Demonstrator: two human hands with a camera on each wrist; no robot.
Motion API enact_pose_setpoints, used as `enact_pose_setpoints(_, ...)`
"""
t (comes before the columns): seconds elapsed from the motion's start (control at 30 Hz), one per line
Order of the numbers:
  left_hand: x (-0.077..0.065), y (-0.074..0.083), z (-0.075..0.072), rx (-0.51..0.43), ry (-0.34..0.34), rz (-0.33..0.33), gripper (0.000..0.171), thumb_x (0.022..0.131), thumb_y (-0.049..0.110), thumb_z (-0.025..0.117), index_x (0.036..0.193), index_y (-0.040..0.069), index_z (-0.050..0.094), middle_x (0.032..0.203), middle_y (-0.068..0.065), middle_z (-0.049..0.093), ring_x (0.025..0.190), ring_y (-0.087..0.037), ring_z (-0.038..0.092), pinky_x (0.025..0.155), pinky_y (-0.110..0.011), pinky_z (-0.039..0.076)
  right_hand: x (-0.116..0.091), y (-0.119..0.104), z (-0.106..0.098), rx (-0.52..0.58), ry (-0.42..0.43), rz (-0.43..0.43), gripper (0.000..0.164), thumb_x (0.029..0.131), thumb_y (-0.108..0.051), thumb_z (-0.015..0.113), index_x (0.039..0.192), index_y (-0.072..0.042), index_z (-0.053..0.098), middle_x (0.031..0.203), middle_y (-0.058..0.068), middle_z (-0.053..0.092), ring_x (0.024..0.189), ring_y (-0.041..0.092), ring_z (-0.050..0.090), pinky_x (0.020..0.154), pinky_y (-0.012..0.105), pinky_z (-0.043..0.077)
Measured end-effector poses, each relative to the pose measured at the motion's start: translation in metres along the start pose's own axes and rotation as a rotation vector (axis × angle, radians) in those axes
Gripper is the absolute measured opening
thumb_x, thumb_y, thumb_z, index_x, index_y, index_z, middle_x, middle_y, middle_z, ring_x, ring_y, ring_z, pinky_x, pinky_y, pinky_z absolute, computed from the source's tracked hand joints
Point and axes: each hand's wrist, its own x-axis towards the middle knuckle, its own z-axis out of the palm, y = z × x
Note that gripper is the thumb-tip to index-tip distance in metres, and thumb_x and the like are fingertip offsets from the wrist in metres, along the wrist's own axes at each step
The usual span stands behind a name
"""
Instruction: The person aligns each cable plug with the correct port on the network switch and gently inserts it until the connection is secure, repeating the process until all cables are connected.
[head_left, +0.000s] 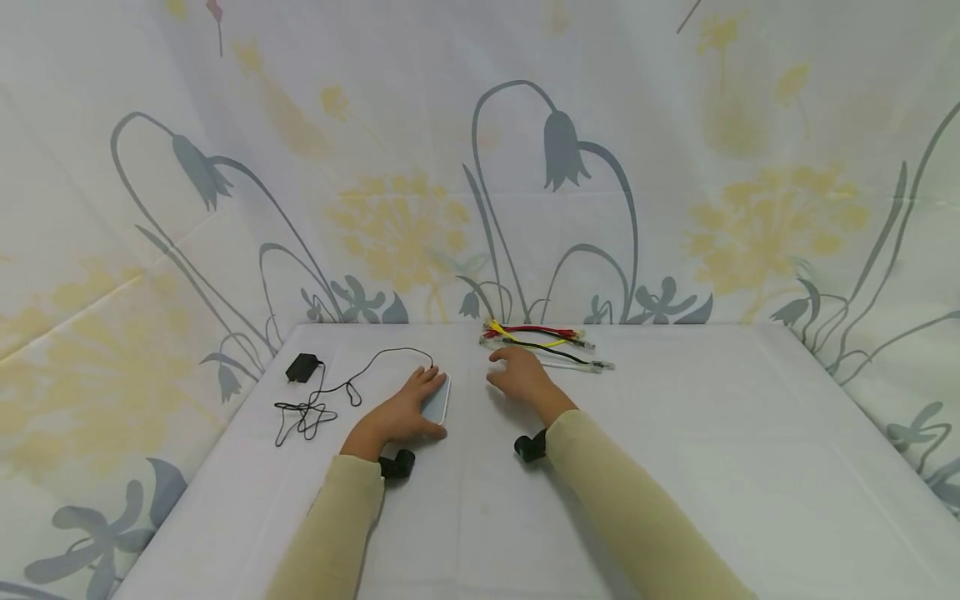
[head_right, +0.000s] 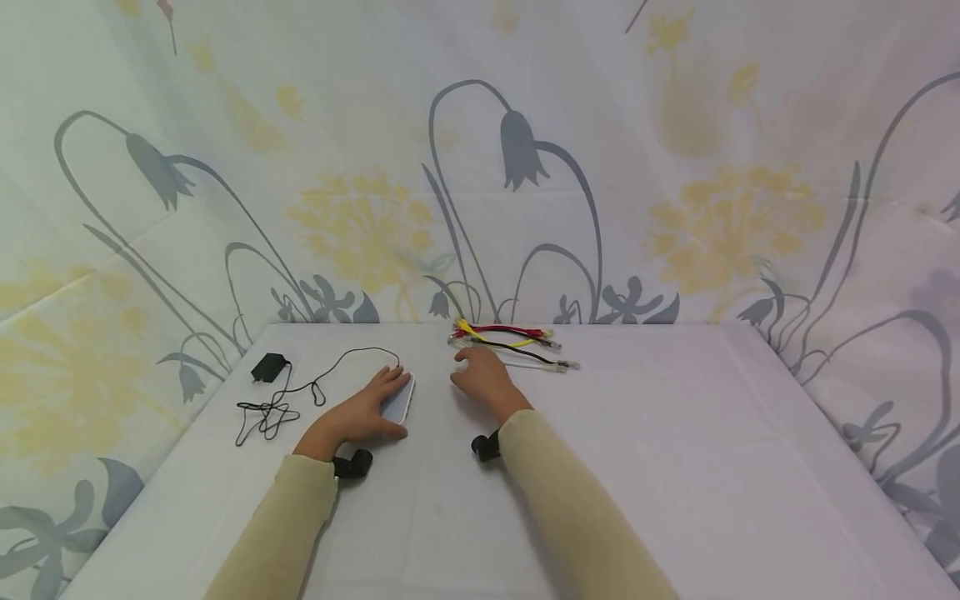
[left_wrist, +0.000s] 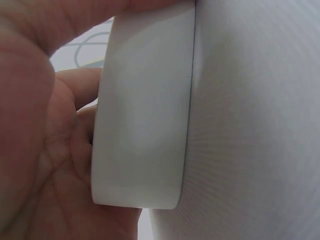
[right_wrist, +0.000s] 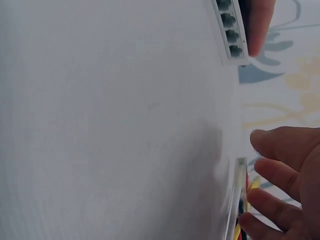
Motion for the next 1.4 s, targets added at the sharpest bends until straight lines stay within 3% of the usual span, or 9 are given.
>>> enact_pose_setpoints(0.3,-0.003,0.000,0.006,-0.022,0.001,-0.002,0.098,0.073,0.026,0.083,0.154,0.012,0.029,0.164,-0.008,0.014,0.152,-0.032,-0.001,0.118,-0.056,0.017,0.002,0.007,0.000,-0.091,-0.079,0.008,0.047,0.090,-0.026,0.065,0.133,-0.011,0.058,0.145,0.012,0.049,0.139,0.032,0.040,0.115,0.048,0.030)
enact_pose_setpoints(0.53,-0.002,-0.001,0.007,-0.007,0.011,0.021,0.097,0.074,0.026,0.082,0.154,0.012,0.028,0.164,-0.009,0.014,0.152,-0.032,-0.001,0.118,-0.055,0.019,0.005,0.010,0.001,-0.177,-0.037,0.028,0.043,0.091,-0.025,0.062,0.132,-0.015,0.059,0.142,0.009,0.053,0.135,0.034,0.044,0.109,0.061,0.031)
enact_pose_setpoints(0.77,-0.003,-0.002,0.006,-0.001,0.020,0.025,0.097,0.074,0.025,0.082,0.154,0.012,0.028,0.163,-0.010,0.015,0.152,-0.032,0.000,0.117,-0.056,0.019,0.006,0.011,0.003,-0.272,0.003,0.019,0.038,0.092,-0.025,0.060,0.129,-0.017,0.061,0.125,0.006,0.064,0.123,0.031,0.054,0.104,0.061,0.035)
enact_pose_setpoints(1.0,-0.003,-0.001,0.005,0.007,0.013,0.022,0.097,0.075,0.027,0.081,0.154,0.013,0.027,0.164,-0.008,0.014,0.152,-0.031,-0.001,0.118,-0.055,0.020,0.002,0.008,0.004,-0.307,-0.011,-0.012,0.026,0.097,-0.026,0.056,0.118,-0.018,0.069,0.125,0.007,0.065,0.126,0.032,0.053,0.106,0.065,0.031)
enact_pose_setpoints(1.4,-0.004,0.000,0.002,0.011,0.002,0.016,0.097,0.075,0.025,0.080,0.154,0.012,0.027,0.164,-0.010,0.014,0.152,-0.033,-0.001,0.117,-0.056,0.019,-0.005,0.004,0.006,-0.287,-0.046,-0.028,0.019,0.094,-0.023,0.060,0.109,-0.016,0.070,0.106,0.004,0.066,0.104,0.025,0.061,0.092,0.051,0.043)
